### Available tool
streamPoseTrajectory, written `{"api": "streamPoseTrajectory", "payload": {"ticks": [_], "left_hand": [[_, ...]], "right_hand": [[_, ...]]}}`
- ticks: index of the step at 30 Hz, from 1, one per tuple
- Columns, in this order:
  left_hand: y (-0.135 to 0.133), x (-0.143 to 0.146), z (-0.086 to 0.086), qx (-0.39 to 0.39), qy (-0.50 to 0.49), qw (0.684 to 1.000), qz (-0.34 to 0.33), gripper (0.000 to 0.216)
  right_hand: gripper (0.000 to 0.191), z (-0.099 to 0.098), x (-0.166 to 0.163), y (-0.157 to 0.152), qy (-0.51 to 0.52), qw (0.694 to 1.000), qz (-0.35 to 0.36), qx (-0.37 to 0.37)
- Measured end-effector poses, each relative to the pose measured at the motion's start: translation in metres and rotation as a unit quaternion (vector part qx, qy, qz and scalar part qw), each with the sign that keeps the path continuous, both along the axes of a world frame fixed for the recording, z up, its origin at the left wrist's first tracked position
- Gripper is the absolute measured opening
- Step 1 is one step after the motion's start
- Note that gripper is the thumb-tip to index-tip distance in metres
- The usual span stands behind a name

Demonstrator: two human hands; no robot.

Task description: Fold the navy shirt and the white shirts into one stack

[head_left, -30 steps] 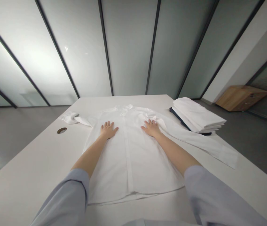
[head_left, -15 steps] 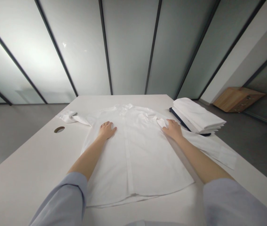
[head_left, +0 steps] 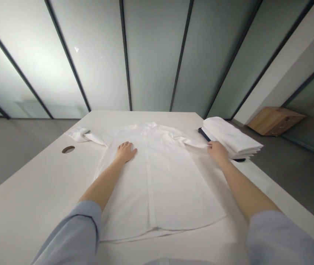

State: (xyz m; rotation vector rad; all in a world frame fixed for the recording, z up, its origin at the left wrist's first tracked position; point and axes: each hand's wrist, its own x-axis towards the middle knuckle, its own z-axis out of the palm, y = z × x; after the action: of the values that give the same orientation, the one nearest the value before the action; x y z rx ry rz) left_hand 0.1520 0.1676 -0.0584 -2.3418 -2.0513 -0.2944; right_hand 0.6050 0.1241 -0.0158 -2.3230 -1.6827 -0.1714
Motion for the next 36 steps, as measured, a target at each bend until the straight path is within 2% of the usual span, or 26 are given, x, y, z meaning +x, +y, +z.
{"api": "streamPoseTrajectory", "payload": {"ticks": [2,4,6,8,10,11,13,15,17,19,21,23,24,26,29,33,36], "left_hand": [[-0.001,0.000,0.001,0.002,-0.001,1.000,-0.002,0.048],[-0.002,0.000,0.001,0.002,-0.006,1.000,0.002,0.047],[-0.002,-0.001,0.001,0.000,-0.013,1.000,0.007,0.047],[-0.002,-0.002,0.001,-0.005,-0.016,1.000,0.007,0.048],[-0.001,-0.002,0.001,-0.010,-0.017,1.000,0.005,0.049],[-0.001,-0.002,0.001,-0.011,-0.017,1.000,0.005,0.049],[-0.001,-0.002,0.001,-0.012,-0.018,1.000,0.004,0.049],[-0.001,-0.002,0.000,-0.011,-0.018,1.000,0.004,0.049],[0.000,-0.002,-0.001,-0.010,-0.019,1.000,0.002,0.050],[0.001,-0.003,-0.001,-0.008,-0.019,1.000,0.000,0.050],[0.002,-0.003,-0.002,-0.007,-0.018,1.000,-0.001,0.050],[0.002,-0.003,-0.001,-0.004,-0.016,1.000,-0.002,0.049],[0.002,-0.003,-0.001,-0.003,-0.016,1.000,-0.003,0.049],[0.001,-0.003,-0.001,-0.001,-0.015,1.000,-0.004,0.047],[0.000,-0.004,0.000,0.000,-0.015,1.000,-0.003,0.047],[0.000,-0.004,0.000,-0.007,-0.018,1.000,-0.001,0.047],[0.000,-0.003,0.000,-0.007,-0.018,1.000,-0.001,0.047]], "right_hand": [[0.040,0.025,-0.014,0.022,0.005,0.991,-0.004,0.131],[0.042,0.050,-0.041,0.042,0.011,0.971,0.037,0.235],[0.043,0.066,-0.080,0.053,0.015,0.955,0.120,0.270],[0.041,0.067,-0.125,0.052,0.010,0.935,0.280,0.217],[0.038,0.055,-0.164,0.040,-0.009,0.878,0.462,0.125],[0.037,0.045,-0.179,0.032,-0.013,0.850,0.517,0.099],[0.033,0.024,-0.196,0.016,-0.007,0.833,0.549,0.067],[0.030,0.005,-0.195,0.005,0.001,0.850,0.524,0.047],[0.030,-0.009,-0.181,0.004,0.011,0.888,0.458,0.046],[0.034,-0.018,-0.159,0.012,0.032,0.934,0.349,0.071],[0.042,-0.023,-0.135,0.025,0.064,0.972,0.204,0.095],[0.051,-0.025,-0.114,0.039,0.100,0.990,0.067,0.072],[0.055,-0.026,-0.104,0.046,0.115,0.992,0.022,0.041],[0.060,-0.027,-0.091,0.058,0.137,0.990,-0.022,-0.027],[0.043,-0.031,-0.080,0.069,0.162,0.983,-0.020,-0.078],[0.012,-0.032,-0.072,0.077,0.285,0.958,-0.009,-0.018],[0.011,-0.020,-0.057,0.079,0.349,0.935,-0.020,0.054]]}}
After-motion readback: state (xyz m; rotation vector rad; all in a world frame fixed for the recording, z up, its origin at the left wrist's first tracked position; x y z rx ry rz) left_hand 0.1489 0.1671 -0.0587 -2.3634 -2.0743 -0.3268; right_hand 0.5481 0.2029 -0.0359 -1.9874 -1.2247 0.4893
